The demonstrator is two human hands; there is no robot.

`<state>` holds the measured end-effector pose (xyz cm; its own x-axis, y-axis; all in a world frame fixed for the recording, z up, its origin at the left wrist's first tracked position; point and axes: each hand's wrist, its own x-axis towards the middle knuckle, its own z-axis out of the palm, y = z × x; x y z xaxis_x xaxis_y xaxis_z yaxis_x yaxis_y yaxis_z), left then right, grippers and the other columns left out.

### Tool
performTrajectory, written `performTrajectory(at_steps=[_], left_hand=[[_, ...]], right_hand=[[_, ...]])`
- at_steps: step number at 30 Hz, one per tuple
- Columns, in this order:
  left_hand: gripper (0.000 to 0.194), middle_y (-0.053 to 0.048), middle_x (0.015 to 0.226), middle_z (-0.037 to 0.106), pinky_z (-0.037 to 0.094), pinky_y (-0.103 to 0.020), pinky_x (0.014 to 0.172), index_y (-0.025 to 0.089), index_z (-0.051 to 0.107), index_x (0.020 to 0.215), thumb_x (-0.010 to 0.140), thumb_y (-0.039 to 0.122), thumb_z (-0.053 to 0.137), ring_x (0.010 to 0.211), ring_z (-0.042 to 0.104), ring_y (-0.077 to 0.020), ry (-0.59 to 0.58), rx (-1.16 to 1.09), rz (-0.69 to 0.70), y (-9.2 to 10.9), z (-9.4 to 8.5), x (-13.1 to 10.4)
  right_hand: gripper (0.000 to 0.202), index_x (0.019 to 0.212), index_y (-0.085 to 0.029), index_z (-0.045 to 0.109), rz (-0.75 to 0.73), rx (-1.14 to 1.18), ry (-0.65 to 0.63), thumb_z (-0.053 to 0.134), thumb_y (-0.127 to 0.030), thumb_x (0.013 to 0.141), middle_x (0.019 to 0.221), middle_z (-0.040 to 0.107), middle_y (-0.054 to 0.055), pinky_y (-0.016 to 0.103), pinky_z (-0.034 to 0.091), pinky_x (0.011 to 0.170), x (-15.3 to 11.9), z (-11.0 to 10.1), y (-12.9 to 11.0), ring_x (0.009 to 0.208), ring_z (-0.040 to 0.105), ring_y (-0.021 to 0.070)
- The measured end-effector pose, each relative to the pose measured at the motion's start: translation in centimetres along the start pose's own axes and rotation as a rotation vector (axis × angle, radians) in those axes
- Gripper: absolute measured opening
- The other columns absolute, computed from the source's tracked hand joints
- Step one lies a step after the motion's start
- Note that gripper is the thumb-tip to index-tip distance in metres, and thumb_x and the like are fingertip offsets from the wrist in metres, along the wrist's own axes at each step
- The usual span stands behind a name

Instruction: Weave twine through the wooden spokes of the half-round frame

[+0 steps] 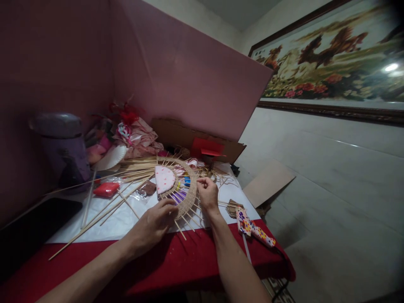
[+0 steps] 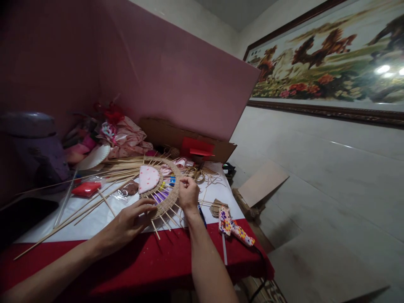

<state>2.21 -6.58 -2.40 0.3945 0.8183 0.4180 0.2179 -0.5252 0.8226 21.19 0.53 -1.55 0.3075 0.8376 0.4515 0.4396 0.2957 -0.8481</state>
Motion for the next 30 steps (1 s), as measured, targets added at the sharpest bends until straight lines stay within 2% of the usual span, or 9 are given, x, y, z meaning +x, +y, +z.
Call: performTrajectory(at_steps=[6,18,30], left_hand=[[0.022,-0.007,0.108,0.060,0.043,-0.027,0.083,0.023,0.068,0.096,0.079,0.022,0.054,0.095,0.055,-0.0195,-0.048,0.062,-0.011,0.9,-0.3,0.0],[0.020,-0.007,0.103,0.061,0.044,-0.027,0.079,0.023,0.068,0.091,0.082,0.025,0.050,0.089,0.055,-0.0182,-0.043,0.082,0.027,0.7,-0.1,0.1],[0.018,-0.007,0.097,0.061,0.044,-0.024,0.073,0.023,0.070,0.084,0.081,0.026,0.053,0.084,0.056,-0.0162,-0.039,0.057,0.020,0.9,-0.1,0.3]], right_hand=[[0.015,0.072,-0.015,0.060,0.002,0.000,0.007,0.050,-0.026,0.067,0.048,0.045,-0.006,0.020,0.032,0.045,0.1,0.1,0.3,0.045,0.040,0.0095],[0.014,0.069,-0.016,0.059,0.014,-0.028,0.037,0.049,-0.026,0.067,0.045,0.042,-0.007,0.020,0.032,0.044,0.0,-0.3,-0.4,0.043,0.040,0.0096],[0.016,0.071,-0.020,0.061,-0.026,-0.249,0.101,0.047,-0.026,0.069,0.048,0.048,-0.005,0.022,0.033,0.048,0.0,-1.1,-0.6,0.047,0.045,0.0131]])
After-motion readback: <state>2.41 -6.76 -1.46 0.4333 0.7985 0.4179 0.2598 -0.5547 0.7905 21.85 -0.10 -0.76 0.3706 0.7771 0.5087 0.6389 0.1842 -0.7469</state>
